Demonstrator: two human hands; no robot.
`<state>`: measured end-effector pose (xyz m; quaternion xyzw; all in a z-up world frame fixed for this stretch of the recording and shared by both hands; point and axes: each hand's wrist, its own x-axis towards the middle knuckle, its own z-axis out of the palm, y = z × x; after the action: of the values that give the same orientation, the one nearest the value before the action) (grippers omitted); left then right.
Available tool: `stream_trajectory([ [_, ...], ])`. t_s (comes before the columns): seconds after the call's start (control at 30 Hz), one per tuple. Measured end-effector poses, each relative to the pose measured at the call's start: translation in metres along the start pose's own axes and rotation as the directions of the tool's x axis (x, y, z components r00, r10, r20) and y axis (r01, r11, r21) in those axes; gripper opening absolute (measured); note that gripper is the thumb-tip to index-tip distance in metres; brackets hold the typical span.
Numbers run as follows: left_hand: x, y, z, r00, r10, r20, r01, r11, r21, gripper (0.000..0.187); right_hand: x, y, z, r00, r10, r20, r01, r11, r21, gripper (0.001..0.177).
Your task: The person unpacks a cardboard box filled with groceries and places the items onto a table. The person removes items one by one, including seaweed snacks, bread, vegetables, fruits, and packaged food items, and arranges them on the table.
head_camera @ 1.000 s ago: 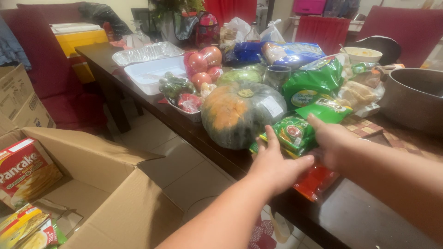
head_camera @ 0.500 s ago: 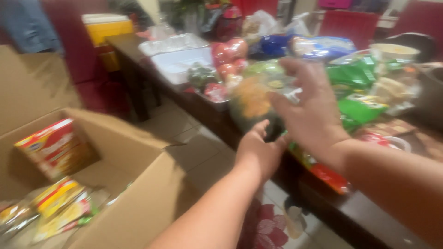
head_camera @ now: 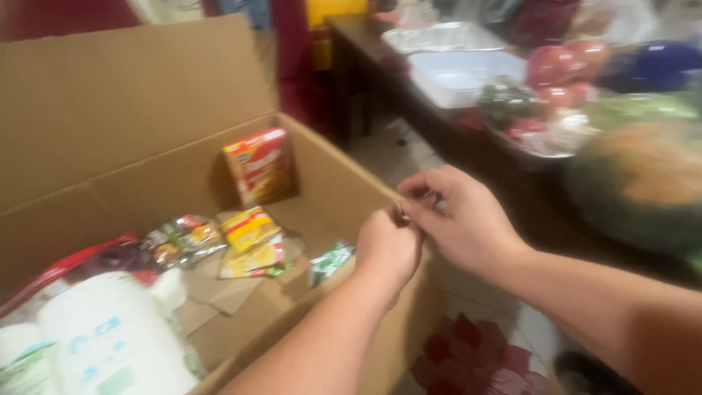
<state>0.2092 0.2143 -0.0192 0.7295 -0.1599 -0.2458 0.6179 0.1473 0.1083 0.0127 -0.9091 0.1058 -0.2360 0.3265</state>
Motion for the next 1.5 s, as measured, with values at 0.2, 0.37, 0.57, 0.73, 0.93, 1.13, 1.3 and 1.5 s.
stream_trajectory([
  [0.2,0.033,-0.036,-0.067,0.989,-0.135,-0.067,0.141,0.985,0.097,0.035,0.041,-0.009,0.075,0.937,0.234,0.260,-0.250,0.968,0.028,0.030],
  [0.37,0.076,-0.082,-0.096,0.971,-0.207,-0.123,0.227,0.957,0.182,0.032,0.056,0.000,0.123,0.839,0.367,0.401,-0.427,0.901,0.068,0.030],
  [0.57,0.113,-0.123,-0.101,0.950,-0.289,-0.117,0.311,0.873,0.375,0.034,0.066,0.015,0.146,0.762,0.456,0.460,-0.477,0.875,-0.077,0.031],
  [0.73,0.137,-0.138,-0.097,0.921,-0.386,-0.054,0.344,0.741,0.577,0.047,0.081,0.036,0.160,0.695,0.538,0.478,-0.540,0.829,-0.149,0.034],
  [0.93,0.162,-0.172,-0.083,0.908,-0.376,-0.185,0.415,0.747,0.518,0.041,0.096,0.082,0.187,0.791,0.305,0.531,-0.271,0.952,-0.142,0.037],
  [1.13,0.178,-0.203,-0.072,0.930,-0.363,-0.062,0.290,0.620,0.729,0.075,0.113,0.106,0.209,0.726,0.349,0.593,-0.262,0.937,-0.232,0.048],
  [1.3,0.190,-0.199,-0.070,0.866,-0.500,0.028,0.228,0.443,0.867,0.113,0.126,0.128,0.221,0.741,0.278,0.611,-0.169,0.958,-0.230,0.044],
  [1.5,0.200,-0.205,-0.071,0.878,-0.478,0.020,0.205,0.413,0.888,0.110,0.131,0.134,0.224,0.712,0.299,0.636,-0.214,0.954,-0.210,0.049],
])
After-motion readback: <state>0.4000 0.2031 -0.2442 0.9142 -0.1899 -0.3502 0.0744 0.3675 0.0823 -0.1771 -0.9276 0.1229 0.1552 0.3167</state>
